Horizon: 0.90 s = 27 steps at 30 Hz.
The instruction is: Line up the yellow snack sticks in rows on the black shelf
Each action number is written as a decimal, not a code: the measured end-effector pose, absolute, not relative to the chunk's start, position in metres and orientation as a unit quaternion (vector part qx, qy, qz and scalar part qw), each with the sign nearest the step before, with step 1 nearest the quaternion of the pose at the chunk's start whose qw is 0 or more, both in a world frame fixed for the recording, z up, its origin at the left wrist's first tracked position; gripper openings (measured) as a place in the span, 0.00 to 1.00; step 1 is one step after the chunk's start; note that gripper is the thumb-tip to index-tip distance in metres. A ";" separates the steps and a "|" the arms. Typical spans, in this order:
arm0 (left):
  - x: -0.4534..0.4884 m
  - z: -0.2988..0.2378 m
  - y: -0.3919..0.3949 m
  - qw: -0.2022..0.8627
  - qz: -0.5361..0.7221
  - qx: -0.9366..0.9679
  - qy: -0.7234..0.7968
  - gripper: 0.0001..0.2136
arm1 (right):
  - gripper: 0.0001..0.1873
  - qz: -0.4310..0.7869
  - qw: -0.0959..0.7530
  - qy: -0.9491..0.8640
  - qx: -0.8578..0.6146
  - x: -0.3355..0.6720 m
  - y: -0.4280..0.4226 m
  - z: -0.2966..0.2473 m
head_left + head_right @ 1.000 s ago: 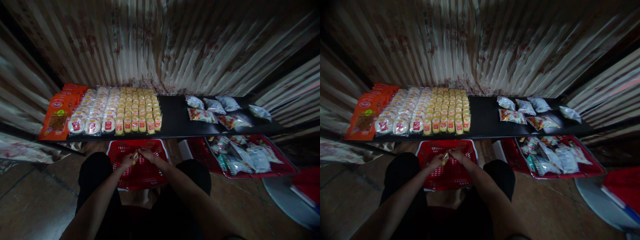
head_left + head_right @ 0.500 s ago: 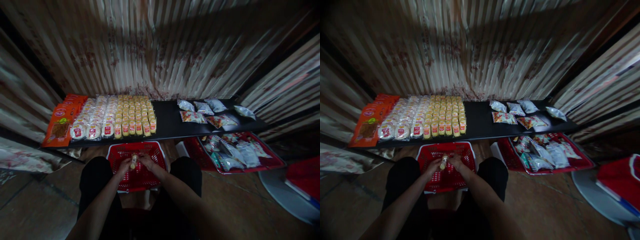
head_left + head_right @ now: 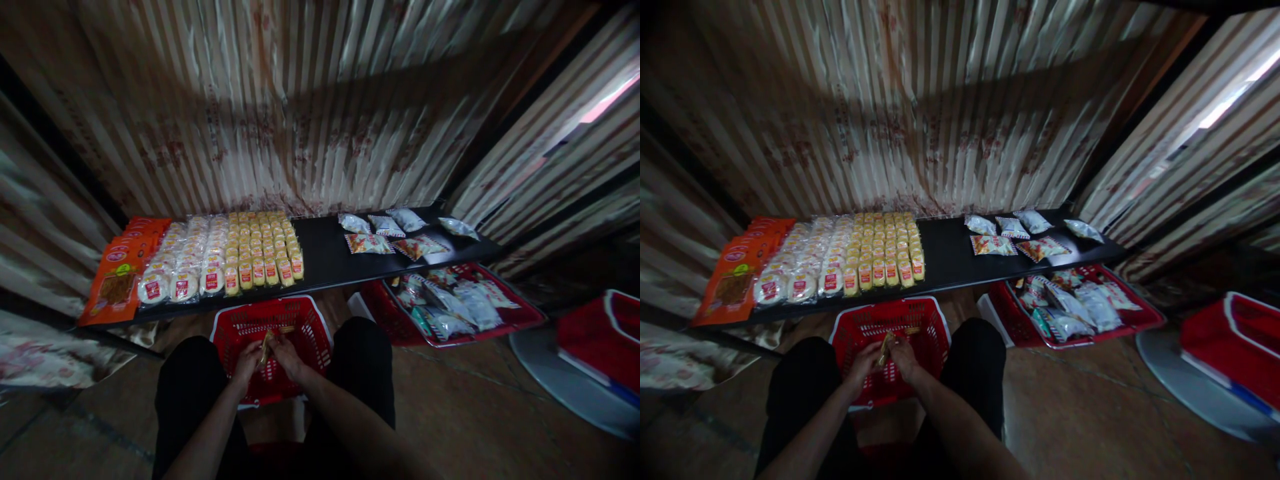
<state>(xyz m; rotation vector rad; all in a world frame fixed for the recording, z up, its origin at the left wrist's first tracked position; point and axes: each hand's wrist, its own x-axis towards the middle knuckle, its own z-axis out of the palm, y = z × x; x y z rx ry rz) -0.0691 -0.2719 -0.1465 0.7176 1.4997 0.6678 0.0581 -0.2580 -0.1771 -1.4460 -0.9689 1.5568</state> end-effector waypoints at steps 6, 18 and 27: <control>-0.068 -0.153 -0.279 0.651 0.329 0.295 0.618 0.15 | 0.19 0.633 0.421 -0.297 -0.578 0.057 -0.268 -0.178; -0.069 -0.139 -0.297 0.675 0.399 0.264 0.561 0.15 | 0.23 0.597 0.523 -0.197 -0.575 0.052 -0.287 -0.169; -0.069 -0.143 -0.301 0.665 0.411 0.268 0.562 0.18 | 0.27 0.677 0.498 -0.207 -0.502 0.059 -0.293 -0.161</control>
